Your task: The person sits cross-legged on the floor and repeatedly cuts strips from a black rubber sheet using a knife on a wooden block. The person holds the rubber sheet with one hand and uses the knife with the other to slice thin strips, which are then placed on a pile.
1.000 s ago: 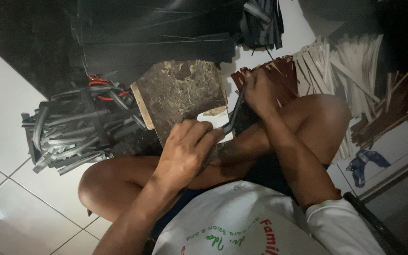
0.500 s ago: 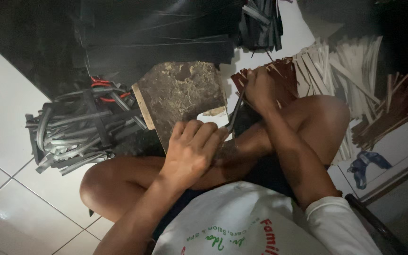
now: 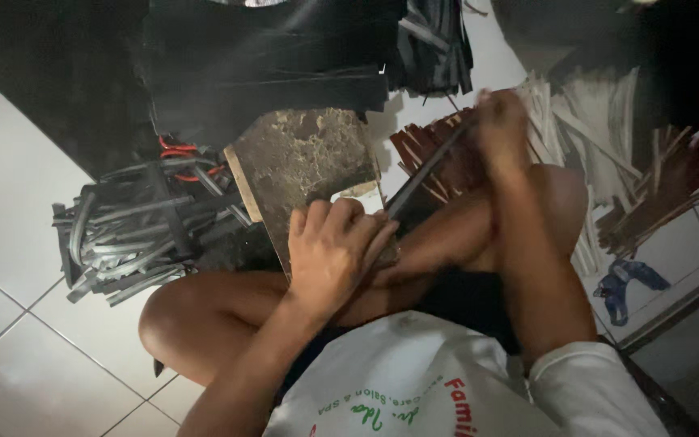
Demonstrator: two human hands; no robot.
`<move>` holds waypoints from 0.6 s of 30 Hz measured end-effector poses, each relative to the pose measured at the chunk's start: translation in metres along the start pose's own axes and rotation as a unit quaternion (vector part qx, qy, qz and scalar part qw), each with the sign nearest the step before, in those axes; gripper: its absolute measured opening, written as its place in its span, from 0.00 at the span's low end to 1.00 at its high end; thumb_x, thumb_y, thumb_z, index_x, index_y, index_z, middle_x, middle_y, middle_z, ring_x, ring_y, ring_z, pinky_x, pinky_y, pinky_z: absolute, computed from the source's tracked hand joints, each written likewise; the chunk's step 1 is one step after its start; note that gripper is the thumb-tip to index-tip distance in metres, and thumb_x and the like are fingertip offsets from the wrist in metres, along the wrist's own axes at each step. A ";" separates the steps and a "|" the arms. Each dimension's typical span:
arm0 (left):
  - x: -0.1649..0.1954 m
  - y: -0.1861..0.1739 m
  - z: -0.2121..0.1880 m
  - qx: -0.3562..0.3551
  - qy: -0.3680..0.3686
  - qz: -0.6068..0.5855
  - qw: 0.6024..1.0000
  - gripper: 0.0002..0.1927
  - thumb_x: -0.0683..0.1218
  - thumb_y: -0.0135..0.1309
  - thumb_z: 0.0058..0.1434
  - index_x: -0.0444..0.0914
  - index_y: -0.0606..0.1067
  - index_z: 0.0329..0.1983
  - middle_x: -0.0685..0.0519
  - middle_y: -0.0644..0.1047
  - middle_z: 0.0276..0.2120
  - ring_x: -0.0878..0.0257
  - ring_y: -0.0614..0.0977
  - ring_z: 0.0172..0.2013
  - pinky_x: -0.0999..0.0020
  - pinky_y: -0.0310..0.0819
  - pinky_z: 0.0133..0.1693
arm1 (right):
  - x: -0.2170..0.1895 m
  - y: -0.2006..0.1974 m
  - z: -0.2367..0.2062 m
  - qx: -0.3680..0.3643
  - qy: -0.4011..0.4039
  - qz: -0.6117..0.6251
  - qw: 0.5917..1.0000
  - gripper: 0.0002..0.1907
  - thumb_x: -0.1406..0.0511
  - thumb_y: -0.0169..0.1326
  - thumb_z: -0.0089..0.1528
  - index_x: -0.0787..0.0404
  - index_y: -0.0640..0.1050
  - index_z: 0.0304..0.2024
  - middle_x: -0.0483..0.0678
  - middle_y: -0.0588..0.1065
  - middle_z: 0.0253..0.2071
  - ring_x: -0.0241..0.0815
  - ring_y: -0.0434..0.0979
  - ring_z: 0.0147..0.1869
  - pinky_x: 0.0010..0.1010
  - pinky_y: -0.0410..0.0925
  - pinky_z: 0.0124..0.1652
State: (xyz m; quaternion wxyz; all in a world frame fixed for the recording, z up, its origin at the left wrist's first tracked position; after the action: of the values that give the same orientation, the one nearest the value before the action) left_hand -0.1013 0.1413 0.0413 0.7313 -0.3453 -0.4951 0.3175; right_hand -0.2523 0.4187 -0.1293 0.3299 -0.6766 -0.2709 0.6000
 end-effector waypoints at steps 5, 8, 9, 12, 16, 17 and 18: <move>0.002 -0.006 0.005 0.002 -0.029 -0.026 0.999 0.13 0.50 0.63 0.61 0.42 0.83 0.48 0.52 0.74 0.38 0.56 0.74 0.37 0.59 0.63 0.39 | -0.001 -0.099 -0.015 0.036 0.176 0.307 0.934 0.14 0.56 0.56 0.70 0.55 0.73 0.52 0.39 0.74 0.40 0.35 0.75 0.40 0.25 0.73 0.34; -0.013 -0.017 0.013 -0.016 -0.069 -0.166 0.984 0.09 0.45 0.61 0.62 0.42 0.82 0.45 0.50 0.75 0.40 0.55 0.77 0.40 0.61 0.71 0.41 | -0.047 -0.126 -0.019 0.006 0.078 0.426 0.901 0.08 0.61 0.56 0.76 0.56 0.71 0.50 0.40 0.71 0.40 0.32 0.72 0.41 0.23 0.69 0.36; -0.022 -0.024 0.016 -0.024 -0.088 -0.230 0.969 0.07 0.43 0.60 0.63 0.42 0.81 0.44 0.49 0.76 0.41 0.55 0.79 0.41 0.61 0.74 0.42 | -0.064 -0.129 -0.016 -0.010 0.037 0.456 0.889 0.08 0.62 0.56 0.78 0.57 0.71 0.50 0.41 0.70 0.40 0.33 0.70 0.40 0.24 0.67 0.36; -0.080 -0.050 0.028 -0.081 -0.232 -0.276 0.929 0.09 0.44 0.59 0.64 0.39 0.79 0.47 0.51 0.82 0.43 0.60 0.84 0.39 0.65 0.80 0.39 | -0.108 -0.126 0.002 -0.029 -0.028 0.470 0.882 0.07 0.62 0.57 0.79 0.56 0.73 0.48 0.42 0.69 0.37 0.35 0.67 0.37 0.27 0.64 0.35; -0.139 -0.136 0.078 0.034 -0.157 -0.225 0.961 0.08 0.44 0.59 0.74 0.37 0.77 0.52 0.49 0.82 0.45 0.60 0.84 0.45 0.64 0.80 0.48 | -0.171 -0.091 0.062 -0.077 -0.043 0.482 0.872 0.08 0.62 0.57 0.75 0.58 0.75 0.47 0.47 0.74 0.39 0.40 0.75 0.39 0.32 0.67 0.38; -0.153 -0.155 0.089 0.070 -0.142 -0.218 0.963 0.08 0.44 0.59 0.74 0.36 0.78 0.51 0.48 0.82 0.43 0.56 0.83 0.43 0.60 0.78 0.47 | -0.187 -0.082 0.075 -0.090 -0.044 0.486 0.868 0.08 0.61 0.57 0.73 0.59 0.75 0.47 0.49 0.75 0.39 0.41 0.77 0.40 0.33 0.68 0.39; -0.158 -0.167 0.101 0.110 -0.097 -0.142 0.979 0.09 0.44 0.61 0.75 0.34 0.77 0.51 0.45 0.81 0.43 0.52 0.83 0.44 0.56 0.78 0.47 | -0.199 -0.075 0.081 -0.103 -0.044 0.489 0.865 0.09 0.61 0.57 0.72 0.60 0.75 0.47 0.50 0.77 0.40 0.43 0.79 0.41 0.34 0.69 0.40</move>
State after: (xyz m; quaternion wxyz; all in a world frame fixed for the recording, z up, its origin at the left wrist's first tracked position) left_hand -0.2245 -0.0605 0.1263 0.7509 -0.1560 -0.5699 0.2950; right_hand -0.3567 0.3240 0.0494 -0.0896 -0.7253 0.0206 0.6823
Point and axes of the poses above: each hand's wrist, its own z-axis towards the middle knuckle, its own y-axis out of the palm, x = y × z, the point moved 8 cm from there along z, towards the middle knuckle
